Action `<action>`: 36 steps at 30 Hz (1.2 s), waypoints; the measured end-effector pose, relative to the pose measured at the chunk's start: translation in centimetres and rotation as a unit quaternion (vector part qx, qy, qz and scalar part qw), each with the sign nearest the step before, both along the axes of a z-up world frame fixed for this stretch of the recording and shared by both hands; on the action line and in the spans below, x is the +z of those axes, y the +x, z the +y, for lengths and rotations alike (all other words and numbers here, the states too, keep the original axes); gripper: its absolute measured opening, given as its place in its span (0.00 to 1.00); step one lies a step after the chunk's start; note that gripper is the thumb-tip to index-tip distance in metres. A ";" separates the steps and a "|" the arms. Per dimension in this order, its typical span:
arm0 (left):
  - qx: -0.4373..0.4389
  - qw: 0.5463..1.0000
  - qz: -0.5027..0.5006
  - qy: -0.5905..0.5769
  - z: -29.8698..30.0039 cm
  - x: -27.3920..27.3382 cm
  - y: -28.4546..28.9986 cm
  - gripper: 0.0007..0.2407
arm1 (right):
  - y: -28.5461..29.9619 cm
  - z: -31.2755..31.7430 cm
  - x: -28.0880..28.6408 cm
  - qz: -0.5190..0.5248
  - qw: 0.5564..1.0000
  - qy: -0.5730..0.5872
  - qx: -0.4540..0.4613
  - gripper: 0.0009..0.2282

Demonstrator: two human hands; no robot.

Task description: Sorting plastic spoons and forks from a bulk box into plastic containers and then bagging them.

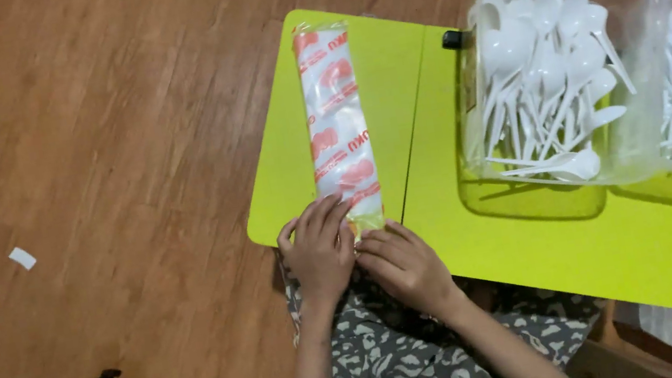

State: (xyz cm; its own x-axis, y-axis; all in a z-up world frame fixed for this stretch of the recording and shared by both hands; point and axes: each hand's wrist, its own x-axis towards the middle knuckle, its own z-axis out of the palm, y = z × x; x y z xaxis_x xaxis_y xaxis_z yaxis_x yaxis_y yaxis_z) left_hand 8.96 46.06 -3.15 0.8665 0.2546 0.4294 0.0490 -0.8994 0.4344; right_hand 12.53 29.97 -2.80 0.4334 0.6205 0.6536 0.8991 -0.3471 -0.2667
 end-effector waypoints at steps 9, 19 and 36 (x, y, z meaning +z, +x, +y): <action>-0.001 0.996 -0.047 -0.081 0.0 -1.4 -0.1 0.14 | -0.9 -1.0 -0.5 0.042 0.993 0.024 -0.108 0.09; 0.074 0.965 -0.192 -0.164 -0.6 -3.6 0.9 0.02 | -0.7 -0.2 0.4 -0.007 0.993 -0.021 -0.113 0.09; -0.025 0.946 -0.127 -0.297 -1.2 -2.7 -2.5 0.11 | -1.9 0.6 -0.7 -0.015 0.983 -0.077 -0.167 0.23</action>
